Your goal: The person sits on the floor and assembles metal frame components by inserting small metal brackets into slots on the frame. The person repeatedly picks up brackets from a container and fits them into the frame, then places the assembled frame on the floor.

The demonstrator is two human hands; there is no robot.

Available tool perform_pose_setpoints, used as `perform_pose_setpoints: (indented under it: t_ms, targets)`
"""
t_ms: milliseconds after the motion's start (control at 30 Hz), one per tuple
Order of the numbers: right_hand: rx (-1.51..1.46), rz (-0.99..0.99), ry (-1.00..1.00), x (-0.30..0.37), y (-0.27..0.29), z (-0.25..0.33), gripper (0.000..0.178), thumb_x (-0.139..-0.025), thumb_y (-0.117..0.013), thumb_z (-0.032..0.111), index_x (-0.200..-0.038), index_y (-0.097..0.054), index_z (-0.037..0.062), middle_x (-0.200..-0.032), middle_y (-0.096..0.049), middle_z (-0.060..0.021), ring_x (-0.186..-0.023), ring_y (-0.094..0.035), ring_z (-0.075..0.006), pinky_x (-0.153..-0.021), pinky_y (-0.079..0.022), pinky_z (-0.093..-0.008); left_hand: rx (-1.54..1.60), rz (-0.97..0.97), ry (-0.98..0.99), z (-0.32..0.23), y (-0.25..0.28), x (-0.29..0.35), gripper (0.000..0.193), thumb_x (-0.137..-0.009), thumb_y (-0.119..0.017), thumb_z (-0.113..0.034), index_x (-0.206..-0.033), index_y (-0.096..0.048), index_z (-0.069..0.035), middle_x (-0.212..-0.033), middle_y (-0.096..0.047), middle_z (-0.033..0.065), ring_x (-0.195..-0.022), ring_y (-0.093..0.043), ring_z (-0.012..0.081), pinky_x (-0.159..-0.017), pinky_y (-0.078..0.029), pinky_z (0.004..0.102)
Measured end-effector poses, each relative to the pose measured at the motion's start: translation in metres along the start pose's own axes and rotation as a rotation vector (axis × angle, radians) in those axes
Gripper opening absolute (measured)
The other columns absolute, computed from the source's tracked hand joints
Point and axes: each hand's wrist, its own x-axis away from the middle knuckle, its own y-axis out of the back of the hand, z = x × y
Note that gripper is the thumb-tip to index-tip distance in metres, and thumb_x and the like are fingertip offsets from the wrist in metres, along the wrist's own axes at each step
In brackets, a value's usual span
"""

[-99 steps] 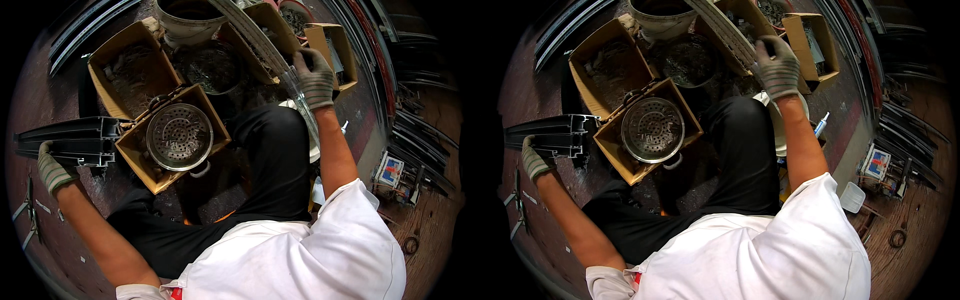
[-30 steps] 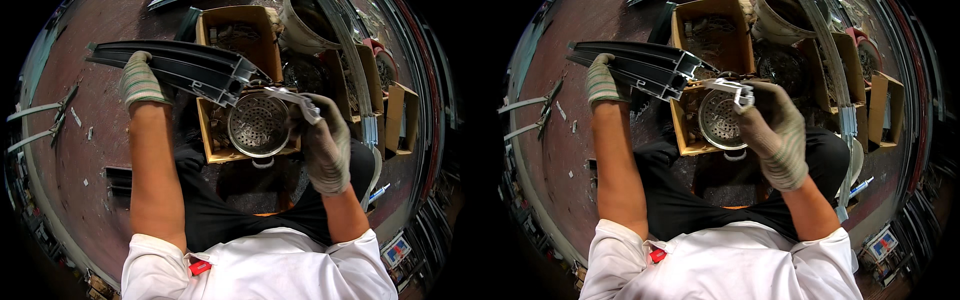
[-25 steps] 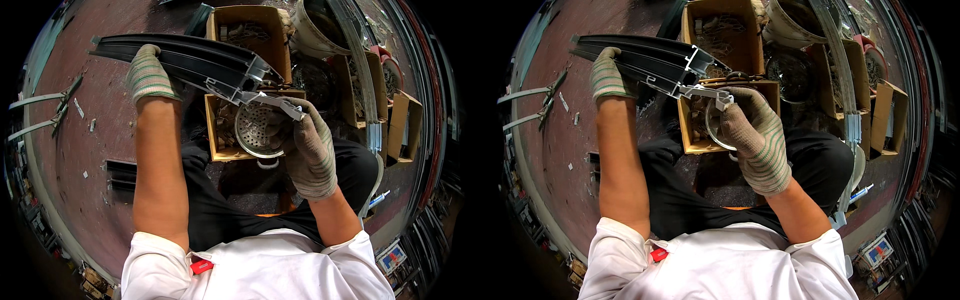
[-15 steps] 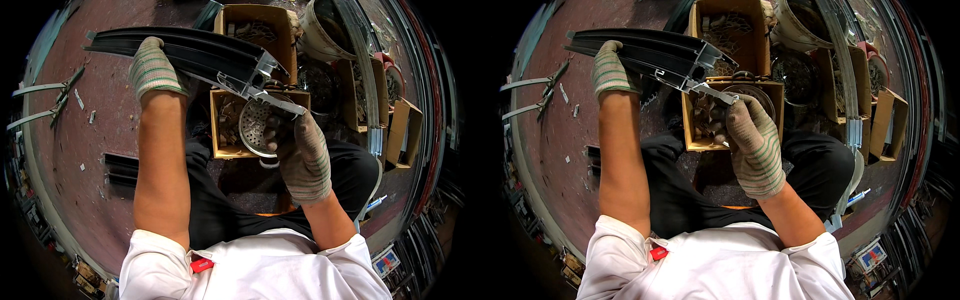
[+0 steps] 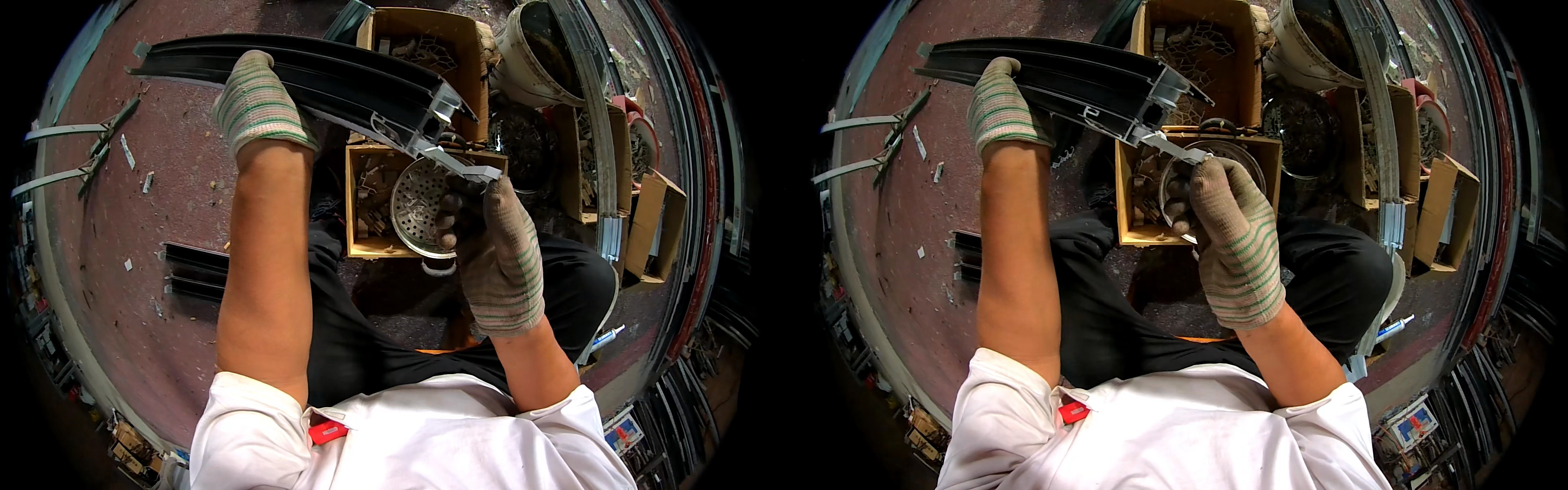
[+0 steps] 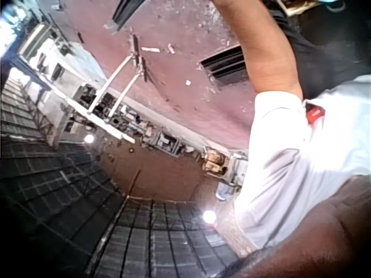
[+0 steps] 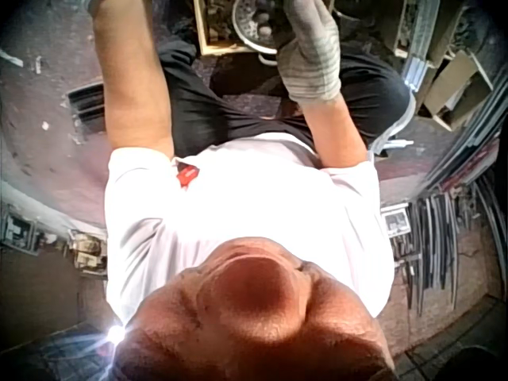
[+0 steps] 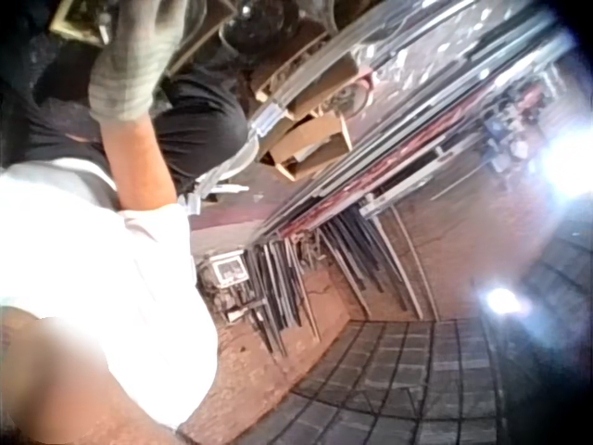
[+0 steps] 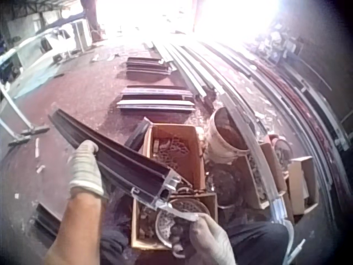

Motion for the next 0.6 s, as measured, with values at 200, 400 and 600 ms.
perform_pose_setpoints:
  t_ms: [200, 400, 600]
  targets:
    - [0.156, -0.061, -0.044, -0.003, -0.013, 0.007, 0.042, -0.097, -0.066, 0.037, -0.123, -0.059, 0.0039, -0.102, -0.067, -0.0054, -0.082, -0.062, -0.0115, -0.066, -0.047, -0.0245, -0.030, -0.077, -0.071, 0.000, -0.002, 0.008, 0.033, -0.081, -0.069, -0.030, -0.096, -0.069, -0.001, -0.084, -0.064, 0.0110, -0.077, -0.062, 0.0219, -0.072, -0.054, 0.0435]
    - [0.244, -0.111, -0.094, -0.006, -0.020, 0.012, 0.044, -0.096, -0.067, 0.041, -0.112, -0.064, 0.0005, -0.088, -0.065, -0.0024, -0.073, -0.061, -0.0080, -0.065, -0.049, -0.0214, -0.096, -0.115, -0.095, 0.007, 0.001, -0.007, 0.034, -0.082, -0.070, -0.030, -0.096, -0.068, 0.001, -0.082, -0.063, 0.0110, -0.072, -0.061, 0.0214, -0.069, -0.055, 0.0430]
    - [0.477, -0.101, -0.034, -0.003, -0.033, 0.019, 0.045, -0.097, -0.064, 0.044, -0.111, -0.069, 0.0007, -0.088, -0.069, -0.0020, -0.074, -0.063, -0.0069, -0.065, -0.051, -0.0215, -0.122, -0.085, -0.098, -0.001, 0.004, -0.004, 0.035, -0.082, -0.070, -0.032, -0.097, -0.068, -0.001, -0.081, -0.062, 0.0114, -0.071, -0.061, 0.0208, -0.066, -0.054, 0.0425]
